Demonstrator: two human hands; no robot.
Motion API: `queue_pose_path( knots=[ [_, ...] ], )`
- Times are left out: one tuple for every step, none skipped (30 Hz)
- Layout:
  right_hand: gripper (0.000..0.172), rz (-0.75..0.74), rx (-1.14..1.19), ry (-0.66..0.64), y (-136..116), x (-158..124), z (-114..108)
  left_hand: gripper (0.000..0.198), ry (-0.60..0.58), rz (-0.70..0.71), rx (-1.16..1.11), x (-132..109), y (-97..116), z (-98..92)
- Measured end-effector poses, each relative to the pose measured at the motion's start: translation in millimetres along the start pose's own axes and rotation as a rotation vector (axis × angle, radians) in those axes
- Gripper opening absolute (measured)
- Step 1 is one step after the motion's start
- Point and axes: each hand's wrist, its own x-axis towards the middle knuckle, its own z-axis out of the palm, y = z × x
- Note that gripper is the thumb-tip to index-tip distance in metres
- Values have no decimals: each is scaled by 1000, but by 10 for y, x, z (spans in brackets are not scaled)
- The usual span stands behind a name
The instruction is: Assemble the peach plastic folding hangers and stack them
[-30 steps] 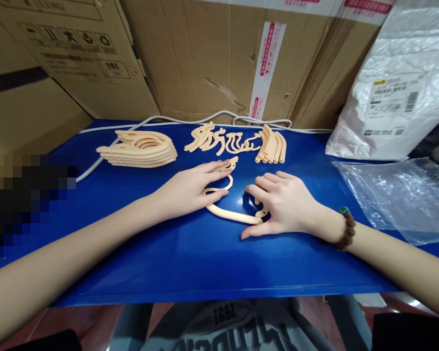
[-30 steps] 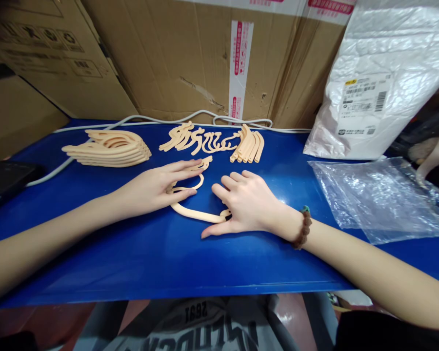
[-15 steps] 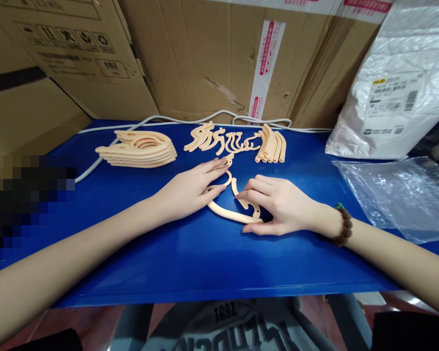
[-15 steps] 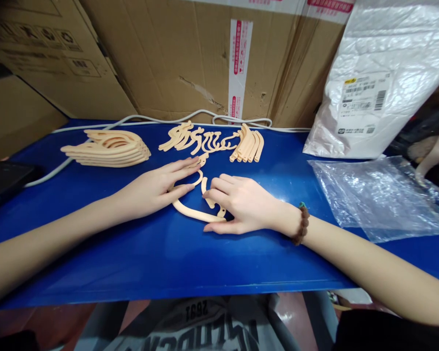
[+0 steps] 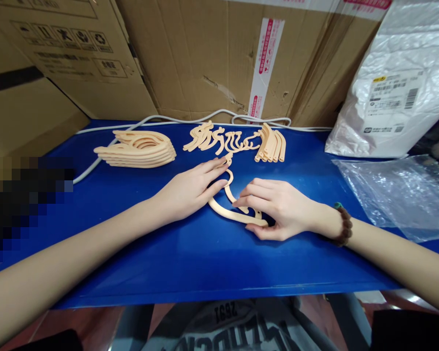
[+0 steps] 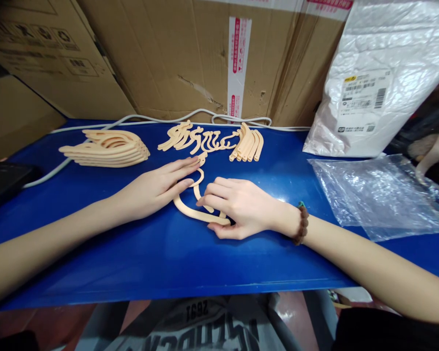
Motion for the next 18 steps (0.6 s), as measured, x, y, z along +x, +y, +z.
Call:
queue_pose_path(
  knots=[
    [30, 2, -5, 1, 1, 2, 2, 59, -1, -2, 0, 0, 2, 3],
    [30, 2, -9, 2, 1, 4, 3, 59, -3, -4, 1, -1, 4, 6],
    [31, -1, -12, -1, 1, 8, 3, 59, -6, -4, 4, -3, 6, 7],
    [33, -4, -14, -7, 0, 11, 3, 59, -8, -2, 7, -5, 8, 7],
    [35, -7, -16, -17, 0, 14, 3, 59, -9, 0, 9, -7, 11, 7],
    [36, -5, -19, -26, 0, 16, 3, 59, -8, 4, 11, -9, 13, 7],
    [37, -1, -23, -31, 1, 17, 4, 59, -7, 7, 13, -11, 15, 8],
    [38, 6, -27, -32, 3, 17, 6, 58, -5, 10, 15, -12, 17, 8],
    [37, 13, -29, -30, 6, 16, 8, 58, -4, 12, 18, -13, 20, 9],
    [37, 19, -30, -26, 9, 15, 11, 58, -3, 15, 22, -14, 24, 9],
    [36, 22, -30, -21, 12, 13, 14, 58, -3, 17, 26, -15, 29, 10],
    [35, 24, -32, -17, 14, 11, 17, 58, -3, 20, 30, -16, 33, 11],
    [34, 25, -35, -14, 15, 10, 19, 58, -4, 23, 33, -17, 38, 12],
    [33, 25, -38, -11, 16, 9, 21, 58, -4, 27, 37, -18, 42, 13],
    [33, 26, -43, -9, 17, 8, 22, 58, -4, 30, 41, -20, 45, 14],
    [32, 28, -49, -7, 17, 7, 23, 59, -3, 32, 45, -23, 47, 15],
    [31, 28, -55, -7, 18, 6, 24, 59, -3, 36, 48, -25, 49, 16],
    [31, 29, -61, -7, 20, 4, 26, 60, -1, 40, 51, -28, 50, 16]
  ],
)
